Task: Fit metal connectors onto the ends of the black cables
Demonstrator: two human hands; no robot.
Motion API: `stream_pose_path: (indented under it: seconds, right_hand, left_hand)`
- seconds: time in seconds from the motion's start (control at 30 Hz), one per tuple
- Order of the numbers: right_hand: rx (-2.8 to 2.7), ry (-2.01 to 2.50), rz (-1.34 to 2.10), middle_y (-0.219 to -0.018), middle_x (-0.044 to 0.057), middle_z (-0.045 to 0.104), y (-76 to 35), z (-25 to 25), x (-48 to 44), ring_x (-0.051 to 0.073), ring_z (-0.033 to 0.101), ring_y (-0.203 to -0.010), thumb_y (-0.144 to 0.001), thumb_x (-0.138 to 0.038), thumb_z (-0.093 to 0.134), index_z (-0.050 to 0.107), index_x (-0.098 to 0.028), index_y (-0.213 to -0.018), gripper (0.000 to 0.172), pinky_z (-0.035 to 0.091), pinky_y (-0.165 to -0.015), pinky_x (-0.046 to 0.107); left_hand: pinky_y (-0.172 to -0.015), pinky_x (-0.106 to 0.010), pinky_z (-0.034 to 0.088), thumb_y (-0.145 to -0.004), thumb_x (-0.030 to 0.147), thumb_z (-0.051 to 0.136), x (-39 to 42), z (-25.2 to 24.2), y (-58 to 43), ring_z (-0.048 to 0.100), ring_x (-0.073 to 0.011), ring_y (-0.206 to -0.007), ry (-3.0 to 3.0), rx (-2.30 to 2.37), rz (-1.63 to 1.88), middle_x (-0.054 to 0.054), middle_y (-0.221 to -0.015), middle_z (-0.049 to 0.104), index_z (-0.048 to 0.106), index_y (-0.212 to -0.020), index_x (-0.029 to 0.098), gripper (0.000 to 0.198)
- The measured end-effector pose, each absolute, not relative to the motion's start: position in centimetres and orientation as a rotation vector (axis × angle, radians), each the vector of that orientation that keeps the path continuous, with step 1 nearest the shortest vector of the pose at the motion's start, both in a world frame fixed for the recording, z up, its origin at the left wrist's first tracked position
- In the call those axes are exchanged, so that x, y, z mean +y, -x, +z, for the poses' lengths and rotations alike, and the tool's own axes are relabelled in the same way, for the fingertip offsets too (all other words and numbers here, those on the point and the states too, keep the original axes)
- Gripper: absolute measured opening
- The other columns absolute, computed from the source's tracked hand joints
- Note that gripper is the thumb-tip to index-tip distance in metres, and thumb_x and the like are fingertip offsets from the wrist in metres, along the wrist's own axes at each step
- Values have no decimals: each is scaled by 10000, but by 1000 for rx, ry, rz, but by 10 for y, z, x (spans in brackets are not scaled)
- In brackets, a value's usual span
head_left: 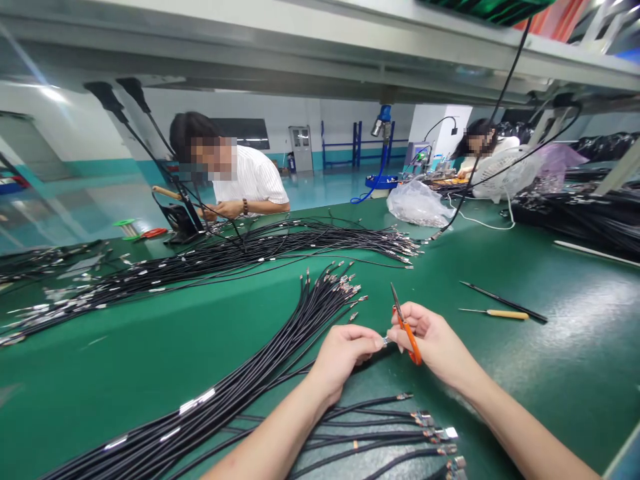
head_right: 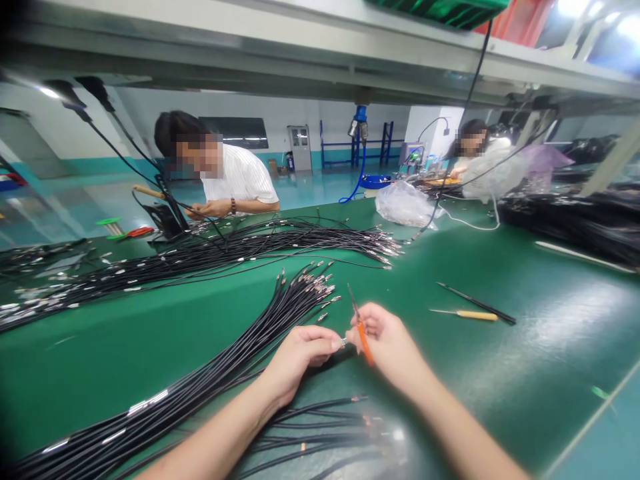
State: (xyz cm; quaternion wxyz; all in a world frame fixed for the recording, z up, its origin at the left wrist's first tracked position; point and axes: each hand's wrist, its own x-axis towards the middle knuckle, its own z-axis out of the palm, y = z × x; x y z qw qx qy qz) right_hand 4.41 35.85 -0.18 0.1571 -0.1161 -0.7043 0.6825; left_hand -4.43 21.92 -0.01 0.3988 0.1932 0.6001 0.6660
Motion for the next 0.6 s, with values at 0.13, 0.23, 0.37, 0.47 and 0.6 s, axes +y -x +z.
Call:
stream_pose_path:
  seconds: [0.13,0.23,0.37,0.47,0.6]
  right_hand:
    - [-1998,331,1984,-617,-64,513,-44,-6,361,73,443,-518,-649,-193,653,489,-190,-767,202,330,-501,210]
    - [-2001,337,1980,-624,-63,519,-44,-8,362,73,445,-517,-652,-190,651,487,-191,-768,200,333,-504,212]
    - [-2010,329,1964,-614,-71,510,-43,-9,363,68,441,-516,-651,-186,653,485,-192,-762,201,327,-507,207]
    - [-2016,342,1961,-593,-78,495,-43,-9,364,67,434,-511,-643,-195,667,483,-192,-758,217,321,-502,205]
    - [-2046,371,1951,-586,-82,481,-44,-9,369,65,427,-505,-635,-194,667,468,-189,-752,231,320,-498,200]
  left_hand:
    - [-512,-215,228,-551,345,756,217,-4,47,357,-56,-490,-543,1517,1664,26,-535,545,682,-661,118,264]
    - [-543,-210,282,-543,346,771,216,-7,48,414,-62,-518,-553,1496,1644,11,-585,594,685,-684,122,278]
    - [-540,-197,306,-557,318,769,215,-7,50,431,-57,-520,-561,1475,1654,14,-594,598,683,-725,123,271]
    - [-539,-191,317,-582,280,749,215,-7,50,422,-53,-515,-584,1490,1651,23,-591,581,681,-758,122,246]
    - [-587,-221,377,-671,203,647,214,-8,45,475,-94,-581,-807,1739,1548,-9,-667,592,685,-792,124,150]
